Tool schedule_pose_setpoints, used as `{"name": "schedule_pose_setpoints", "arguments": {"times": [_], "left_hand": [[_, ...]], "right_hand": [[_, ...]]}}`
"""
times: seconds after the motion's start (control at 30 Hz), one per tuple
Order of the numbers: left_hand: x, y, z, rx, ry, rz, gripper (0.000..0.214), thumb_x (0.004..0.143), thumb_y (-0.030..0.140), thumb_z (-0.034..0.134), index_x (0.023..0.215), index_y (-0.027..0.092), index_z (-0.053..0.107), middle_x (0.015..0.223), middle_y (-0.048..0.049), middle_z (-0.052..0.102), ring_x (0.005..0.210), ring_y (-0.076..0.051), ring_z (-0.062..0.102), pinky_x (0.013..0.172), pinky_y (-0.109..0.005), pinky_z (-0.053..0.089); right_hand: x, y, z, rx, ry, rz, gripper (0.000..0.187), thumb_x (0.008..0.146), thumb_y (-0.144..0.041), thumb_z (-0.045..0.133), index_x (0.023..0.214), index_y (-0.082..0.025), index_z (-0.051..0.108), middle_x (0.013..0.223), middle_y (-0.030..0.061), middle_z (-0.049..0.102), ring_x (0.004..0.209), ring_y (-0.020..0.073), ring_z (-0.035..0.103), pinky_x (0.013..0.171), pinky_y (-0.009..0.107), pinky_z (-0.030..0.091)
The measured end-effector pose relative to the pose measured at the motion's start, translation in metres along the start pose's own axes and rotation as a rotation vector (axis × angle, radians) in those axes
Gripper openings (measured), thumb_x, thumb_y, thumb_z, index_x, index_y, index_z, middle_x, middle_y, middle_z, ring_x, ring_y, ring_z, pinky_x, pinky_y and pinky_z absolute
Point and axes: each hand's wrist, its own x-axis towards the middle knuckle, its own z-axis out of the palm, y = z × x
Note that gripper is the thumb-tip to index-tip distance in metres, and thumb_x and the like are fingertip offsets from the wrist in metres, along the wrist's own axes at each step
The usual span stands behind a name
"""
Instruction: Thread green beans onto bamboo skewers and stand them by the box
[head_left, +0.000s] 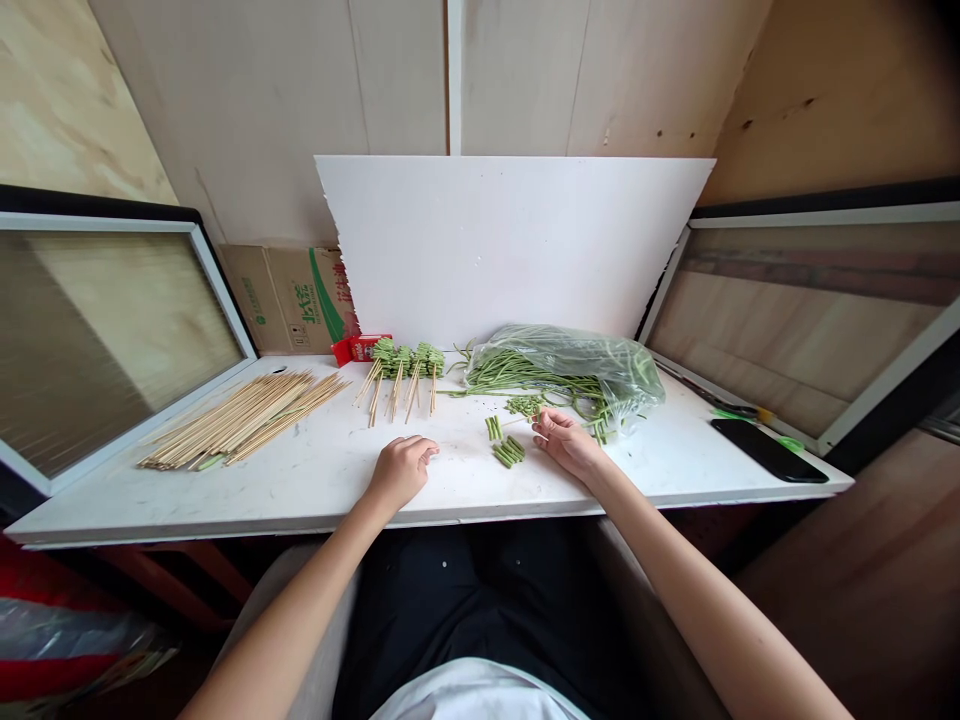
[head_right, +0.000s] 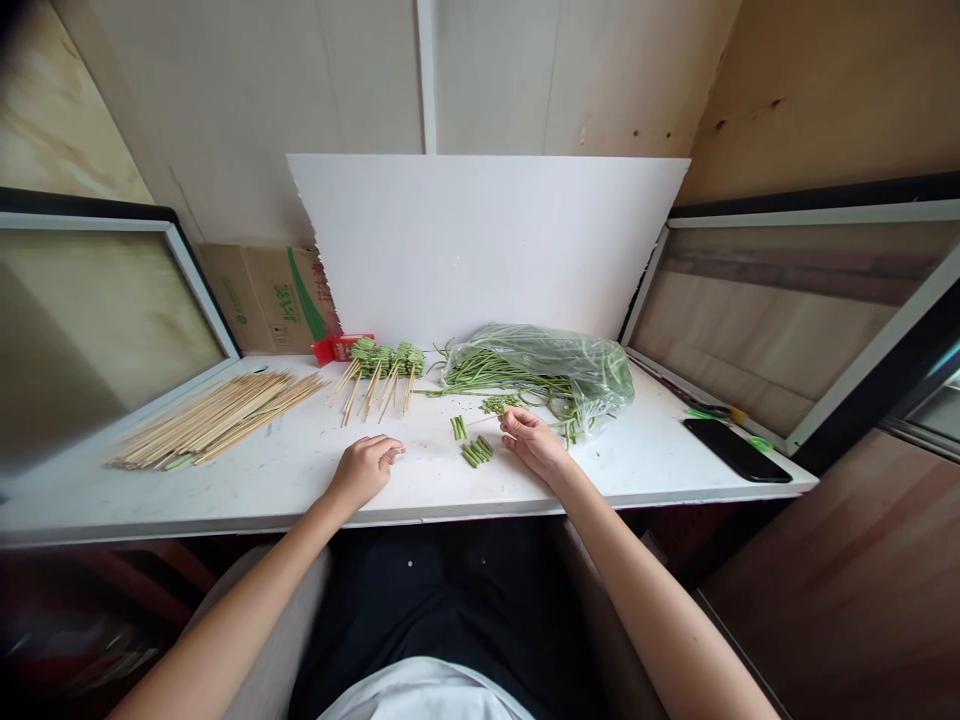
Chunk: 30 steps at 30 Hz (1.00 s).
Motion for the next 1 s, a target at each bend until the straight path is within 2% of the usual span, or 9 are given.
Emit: {"name": "schedule_pose_setpoints", "arguments": {"times": [0.27, 0.6, 1.0], "left_hand": [[-0.0008, -0.0011, 0.0009, -0.001, -0.005, -0.007, 0.033, 0.082, -0.003, 0.053, 0.090, 0.021, 0.074, 0.085, -0.0030, 0.078, 0.078, -0.020, 0.072, 0.075, -0.031, 0.054], [-0.0002, -0.0001, -0.0003, 0.012, 0.001, 0.006, 0.034, 0.080, -0.005, 0.052, 0.089, 0.021, 0.073, 0.085, -0.0019, 0.078, 0.077, -0.020, 0.072, 0.074, -0.032, 0.053], [-0.0007, -0.0003, 0.0001, 0.043, 0.020, 0.034, 0.038, 0.075, -0.007, 0.050, 0.088, 0.020, 0.073, 0.082, -0.0014, 0.078, 0.073, -0.020, 0.070, 0.072, -0.032, 0.052]], "right_hand": [[0.0005, 0.0003, -0.0014, 0.090, -0.042, 0.012, 0.037, 0.074, -0.045, 0.092, 0.081, -0.023, 0.064, 0.087, -0.0006, 0.056, 0.078, 0.0129, 0.051, 0.071, 0.025, 0.045], [-0.0004, -0.0012, 0.0001, 0.105, -0.067, 0.030, 0.035, 0.075, -0.045, 0.091, 0.077, -0.023, 0.064, 0.085, -0.0009, 0.056, 0.075, 0.0124, 0.048, 0.070, 0.026, 0.044], [-0.0009, -0.0009, 0.0022, 0.026, 0.015, -0.013, 0.033, 0.074, -0.049, 0.092, 0.079, -0.023, 0.073, 0.083, 0.0003, 0.061, 0.074, 0.0133, 0.049, 0.069, 0.027, 0.043]]}}
